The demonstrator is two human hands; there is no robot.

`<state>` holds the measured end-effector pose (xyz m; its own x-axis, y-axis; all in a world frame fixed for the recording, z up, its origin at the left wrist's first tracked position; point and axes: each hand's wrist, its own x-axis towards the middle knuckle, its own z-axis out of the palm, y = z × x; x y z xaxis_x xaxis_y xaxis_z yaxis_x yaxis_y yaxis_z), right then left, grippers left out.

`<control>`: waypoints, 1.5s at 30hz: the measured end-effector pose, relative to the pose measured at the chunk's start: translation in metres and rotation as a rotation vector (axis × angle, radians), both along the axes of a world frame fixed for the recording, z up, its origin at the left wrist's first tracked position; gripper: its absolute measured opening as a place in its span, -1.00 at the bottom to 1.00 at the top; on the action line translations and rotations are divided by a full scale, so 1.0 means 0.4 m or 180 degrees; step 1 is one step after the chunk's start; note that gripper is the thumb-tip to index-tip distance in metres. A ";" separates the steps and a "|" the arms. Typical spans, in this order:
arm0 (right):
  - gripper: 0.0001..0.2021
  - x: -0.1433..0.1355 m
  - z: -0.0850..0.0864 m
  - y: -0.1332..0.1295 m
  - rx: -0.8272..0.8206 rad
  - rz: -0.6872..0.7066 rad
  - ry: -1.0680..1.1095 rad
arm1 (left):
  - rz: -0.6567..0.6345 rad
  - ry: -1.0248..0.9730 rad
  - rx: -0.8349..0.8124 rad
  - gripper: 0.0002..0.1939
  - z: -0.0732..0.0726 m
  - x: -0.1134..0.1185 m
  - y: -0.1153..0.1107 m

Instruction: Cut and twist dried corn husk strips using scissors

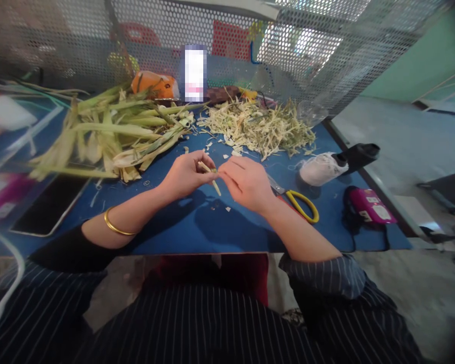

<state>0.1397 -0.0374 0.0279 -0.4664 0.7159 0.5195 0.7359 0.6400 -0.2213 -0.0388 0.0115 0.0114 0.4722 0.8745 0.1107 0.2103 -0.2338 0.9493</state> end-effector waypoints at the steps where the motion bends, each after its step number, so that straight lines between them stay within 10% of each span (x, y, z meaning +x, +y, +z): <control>1: -0.77 0.004 0.006 0.018 -0.0120 0.0088 0.0177 | -0.0148 -0.0019 -0.0091 -0.78 0.006 0.000 -0.004; 5: -0.83 0.026 -0.012 0.083 -0.1158 0.0174 0.1124 | -0.0700 -0.0151 -0.0219 -0.78 0.028 -0.004 -0.011; 9: -0.81 0.032 -0.069 0.065 -0.1905 -0.0174 0.1768 | -0.0296 -0.0403 0.0001 -0.77 0.024 -0.006 0.001; 13: -0.81 0.015 -0.076 -0.011 -0.1094 -0.0380 0.1208 | 0.0409 -0.0296 0.0237 -0.76 0.002 -0.003 0.010; 17: -0.79 0.001 -0.033 -0.015 -0.0344 -0.0109 0.0420 | -0.0024 0.0075 0.0265 -0.81 0.002 -0.002 -0.002; 21: -0.85 0.018 -0.029 0.041 -0.0869 -0.0087 0.1036 | -0.0787 -0.0137 -0.0221 -0.79 0.023 -0.006 -0.007; 25: -0.83 0.028 -0.062 0.035 -0.1672 -0.0238 0.1735 | -0.0186 -0.0474 -0.0077 -0.77 0.023 -0.004 0.002; 29: -0.83 0.013 -0.053 -0.007 -0.1061 -0.0127 0.1258 | 0.0291 -0.0217 0.0213 -0.78 0.006 -0.002 0.004; 35: -0.83 0.023 -0.041 0.031 -0.1176 -0.0127 0.1269 | -0.0850 -0.0163 -0.0357 -0.79 0.026 -0.004 -0.005; 41: -0.81 0.011 -0.061 0.011 -0.1354 -0.0230 0.1518 | 0.0413 -0.0497 -0.0060 -0.73 0.001 0.006 0.007; 45: -0.83 0.013 -0.046 0.020 -0.0796 -0.0175 0.1078 | -0.0354 -0.0089 -0.0397 -0.76 0.014 -0.001 0.000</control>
